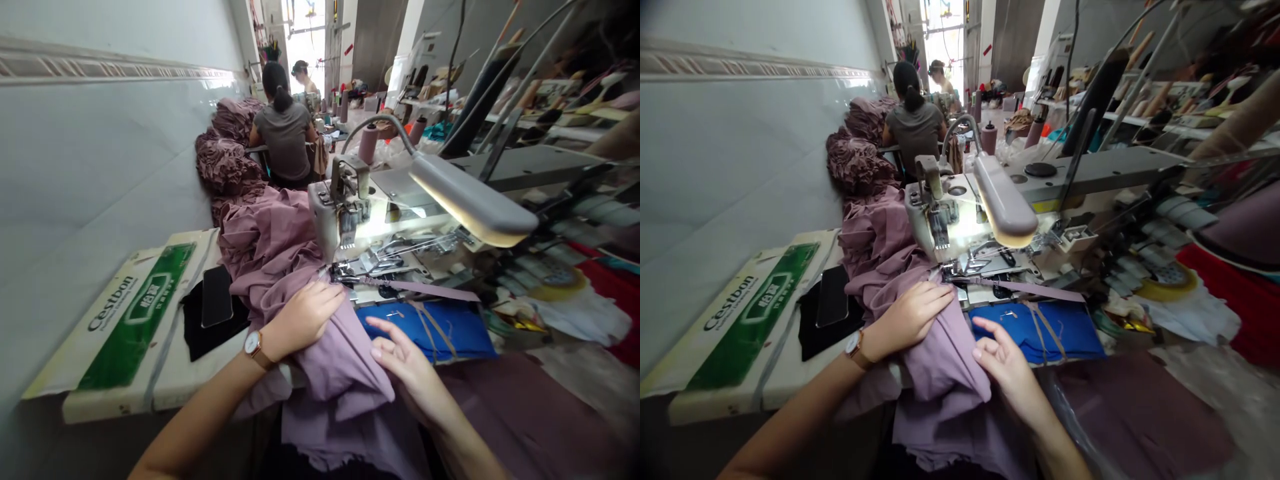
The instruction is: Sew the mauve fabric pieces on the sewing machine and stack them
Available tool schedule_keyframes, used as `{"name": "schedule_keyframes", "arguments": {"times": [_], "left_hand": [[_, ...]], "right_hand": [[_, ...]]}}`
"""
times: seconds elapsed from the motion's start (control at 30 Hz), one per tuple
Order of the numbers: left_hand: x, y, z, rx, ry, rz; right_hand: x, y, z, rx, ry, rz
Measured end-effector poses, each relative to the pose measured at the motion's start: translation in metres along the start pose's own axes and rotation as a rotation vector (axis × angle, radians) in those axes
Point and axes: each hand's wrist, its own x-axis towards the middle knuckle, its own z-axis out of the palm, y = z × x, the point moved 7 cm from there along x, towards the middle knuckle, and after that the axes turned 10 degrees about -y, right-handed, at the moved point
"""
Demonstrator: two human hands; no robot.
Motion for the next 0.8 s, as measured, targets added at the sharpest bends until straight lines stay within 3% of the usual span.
{"name": "schedule_keyframes", "arguments": {"times": [0.17, 0.33, 0.63, 0.7, 0.8], "left_hand": [[-0.002, -0.003, -0.007, -0.03, 0.038, -0.039], [-0.002, -0.008, -0.009, -0.063, 0.053, -0.107], [0.001, -0.028, -0.013, -0.088, 0.119, -0.164], [-0.008, -0.022, -0.021, -0.078, 0.176, -0.185], [-0.039, 0.006, -0.022, -0.171, 0.295, -0.298]], "right_hand": [[0.035, -0.03, 0.014, -0.415, -0.102, -0.095], [0.063, -0.048, 0.031, -0.737, -0.029, -0.161], [0.036, -0.021, 0.013, -0.484, 0.025, -0.171], [0.029, -0.011, 0.008, -0.457, 0.033, -0.142], [0.024, 0.001, 0.001, -0.393, 0.008, -0.074]]}}
